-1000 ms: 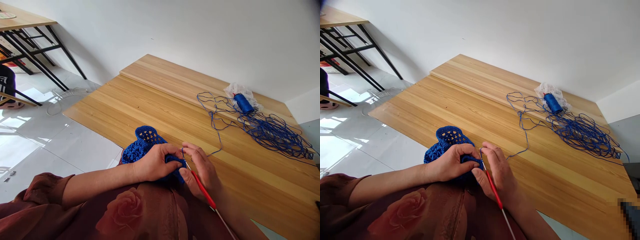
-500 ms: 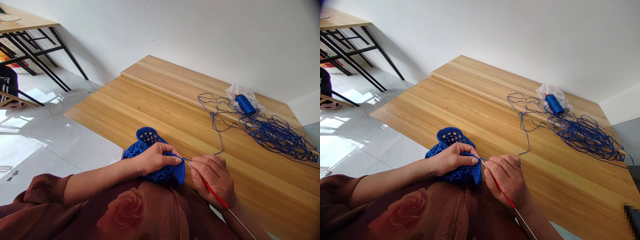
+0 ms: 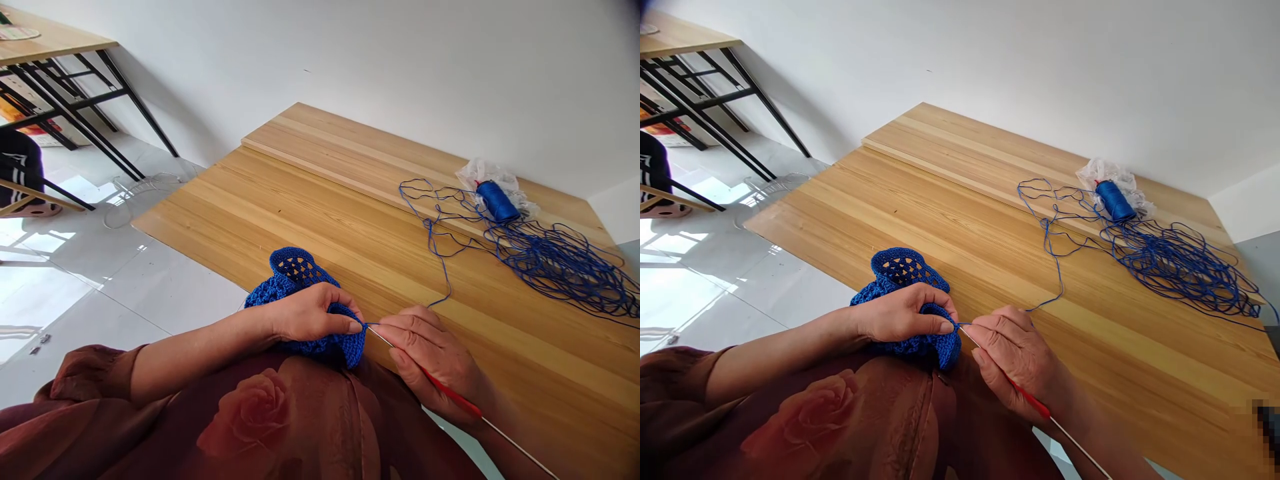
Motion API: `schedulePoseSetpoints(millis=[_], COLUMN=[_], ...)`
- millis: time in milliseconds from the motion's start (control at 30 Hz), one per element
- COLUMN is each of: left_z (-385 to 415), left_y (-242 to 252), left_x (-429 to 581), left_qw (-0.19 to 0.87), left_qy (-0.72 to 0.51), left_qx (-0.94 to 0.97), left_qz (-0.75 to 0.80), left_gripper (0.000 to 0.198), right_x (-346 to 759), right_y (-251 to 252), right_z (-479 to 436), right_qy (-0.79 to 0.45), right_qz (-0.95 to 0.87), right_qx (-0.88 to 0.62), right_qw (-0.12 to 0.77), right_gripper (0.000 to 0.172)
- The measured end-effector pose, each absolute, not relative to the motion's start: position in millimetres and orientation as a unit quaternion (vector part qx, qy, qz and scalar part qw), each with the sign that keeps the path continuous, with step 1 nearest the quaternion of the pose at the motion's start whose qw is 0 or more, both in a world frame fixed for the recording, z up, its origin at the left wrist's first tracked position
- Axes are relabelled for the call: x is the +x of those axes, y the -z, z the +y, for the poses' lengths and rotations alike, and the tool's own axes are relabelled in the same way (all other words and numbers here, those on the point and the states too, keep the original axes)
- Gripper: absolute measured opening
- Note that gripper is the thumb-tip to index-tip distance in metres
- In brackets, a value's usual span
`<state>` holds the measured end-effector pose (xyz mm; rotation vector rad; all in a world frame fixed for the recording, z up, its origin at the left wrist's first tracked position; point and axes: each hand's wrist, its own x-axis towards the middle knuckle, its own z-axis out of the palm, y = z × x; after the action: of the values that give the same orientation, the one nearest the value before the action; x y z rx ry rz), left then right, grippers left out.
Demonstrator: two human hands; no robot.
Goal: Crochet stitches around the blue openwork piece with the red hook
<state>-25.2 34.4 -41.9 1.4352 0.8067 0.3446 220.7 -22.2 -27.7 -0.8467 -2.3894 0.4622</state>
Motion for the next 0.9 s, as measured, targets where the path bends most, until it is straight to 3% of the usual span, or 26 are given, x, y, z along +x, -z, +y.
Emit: schedulePoseSetpoints(millis=[267, 533, 600, 733, 800, 900], left_z=[35.0, 30.7, 28.7, 25.7, 25.2, 25.6], left_y=[42.2, 39.5, 40.1, 43.8, 45.3, 45.1], left_x=[-28.1, -24.7, -23.4, -21.6, -21.5, -22.2], left_qw=[0.706, 0.657, 0.645, 0.639, 0.648, 0.682], left_qy=[-0.14, -0.159, -0.16, -0.178, -0.193, -0.207], left_qx=[0.613, 0.662, 0.664, 0.639, 0.616, 0.575], left_qz=[0.325, 0.325, 0.343, 0.388, 0.403, 0.402], left_gripper=[0.021, 0.021, 0.023, 0.026, 0.027, 0.026], right_x=[221.6, 215.6, 208.1, 199.3, 199.0, 200.2], right_y=[19.5, 33.1, 41.9, 54.1, 55.8, 55.7], right_z=[-27.1, -23.8, -22.9, -21.5, -21.0, -20.5], right_qy=[-0.374, -0.534, -0.494, -0.283, -0.228, -0.247], right_qz=[-0.824, -0.698, -0.696, -0.773, -0.796, -0.781], right_qx=[-0.349, -0.384, -0.401, -0.423, -0.415, -0.432], right_qw=[0.245, 0.284, 0.332, 0.378, 0.377, 0.377], right_gripper=[0.036, 0.036, 0.032, 0.009, 0.014, 0.018])
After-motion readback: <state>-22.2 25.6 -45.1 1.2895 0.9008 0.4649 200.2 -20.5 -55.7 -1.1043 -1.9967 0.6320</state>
